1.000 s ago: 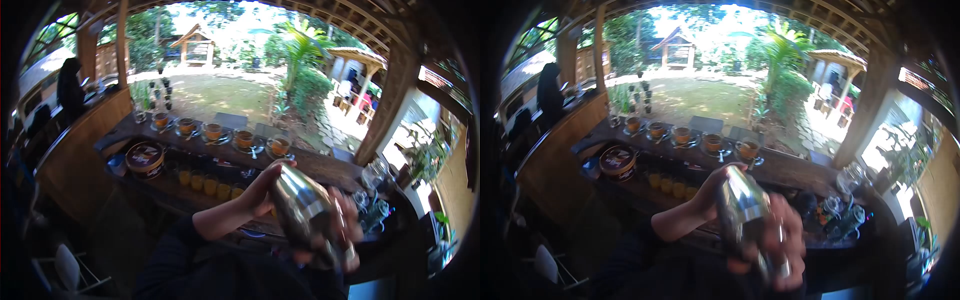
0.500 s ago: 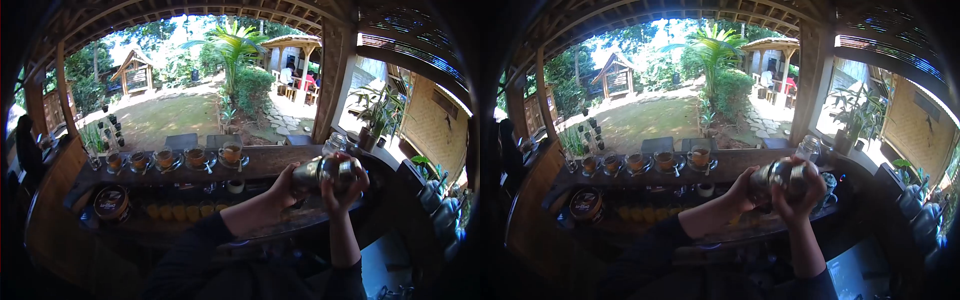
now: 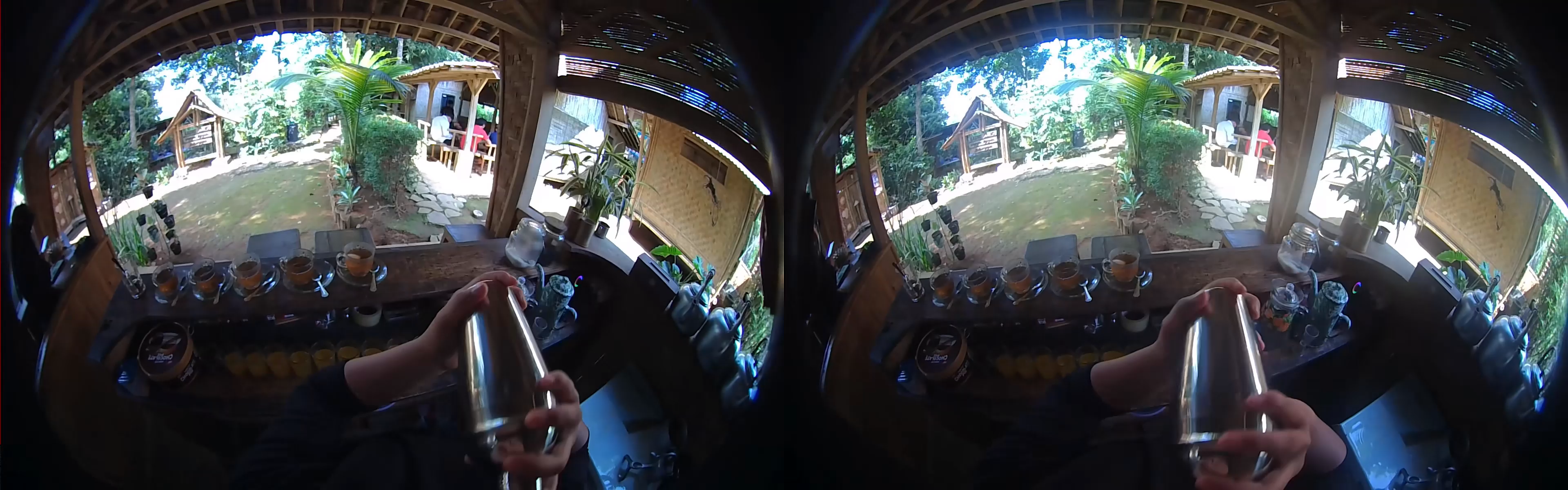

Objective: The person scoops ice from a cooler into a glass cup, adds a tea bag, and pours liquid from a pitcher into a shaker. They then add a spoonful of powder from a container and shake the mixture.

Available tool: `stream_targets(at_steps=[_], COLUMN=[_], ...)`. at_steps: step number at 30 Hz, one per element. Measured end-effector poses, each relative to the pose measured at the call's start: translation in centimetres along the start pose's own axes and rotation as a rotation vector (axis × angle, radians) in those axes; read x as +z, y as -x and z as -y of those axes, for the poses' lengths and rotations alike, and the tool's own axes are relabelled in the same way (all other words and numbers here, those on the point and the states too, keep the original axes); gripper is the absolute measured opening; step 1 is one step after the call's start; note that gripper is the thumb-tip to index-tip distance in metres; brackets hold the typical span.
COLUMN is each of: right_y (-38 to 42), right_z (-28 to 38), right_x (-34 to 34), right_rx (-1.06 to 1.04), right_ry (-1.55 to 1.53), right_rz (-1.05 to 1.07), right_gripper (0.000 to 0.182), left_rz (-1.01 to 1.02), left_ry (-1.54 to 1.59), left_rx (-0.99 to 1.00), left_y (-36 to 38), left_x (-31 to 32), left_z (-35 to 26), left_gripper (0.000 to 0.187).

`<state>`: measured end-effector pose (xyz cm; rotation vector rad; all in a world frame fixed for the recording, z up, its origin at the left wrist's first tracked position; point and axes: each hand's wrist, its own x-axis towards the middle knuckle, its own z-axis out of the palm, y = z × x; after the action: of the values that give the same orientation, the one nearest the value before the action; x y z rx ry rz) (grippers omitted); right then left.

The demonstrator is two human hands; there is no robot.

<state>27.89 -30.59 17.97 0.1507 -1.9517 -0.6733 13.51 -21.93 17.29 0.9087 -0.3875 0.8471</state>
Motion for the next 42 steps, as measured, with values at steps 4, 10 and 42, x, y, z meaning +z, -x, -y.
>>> stream_targets(at_steps=[4, 10, 42], right_y=[0.1, 1.2, 6.2], right_z=[-4.9, -0.6, -5.2], right_x=[1.1, -1.1, -1.8], right_rx=[0.383, 0.531, 0.719], right_ry=[0.133, -0.246, -0.055], right_rz=[-0.117, 0.053, -0.121], right_gripper=[0.069, 0.057, 0.079], left_rz=[-0.429, -0.519, -0.683], left_ry=[0.232, 0.027, 0.342], left_rx=[-0.299, -0.164, -0.288], left_y=[-2.2, 0.8, -0.4], left_x=[-5.5, 0.5, -5.7], left_z=[1.9, 0.1, 8.0], left_gripper=[0.043, 0.048, 0.043])
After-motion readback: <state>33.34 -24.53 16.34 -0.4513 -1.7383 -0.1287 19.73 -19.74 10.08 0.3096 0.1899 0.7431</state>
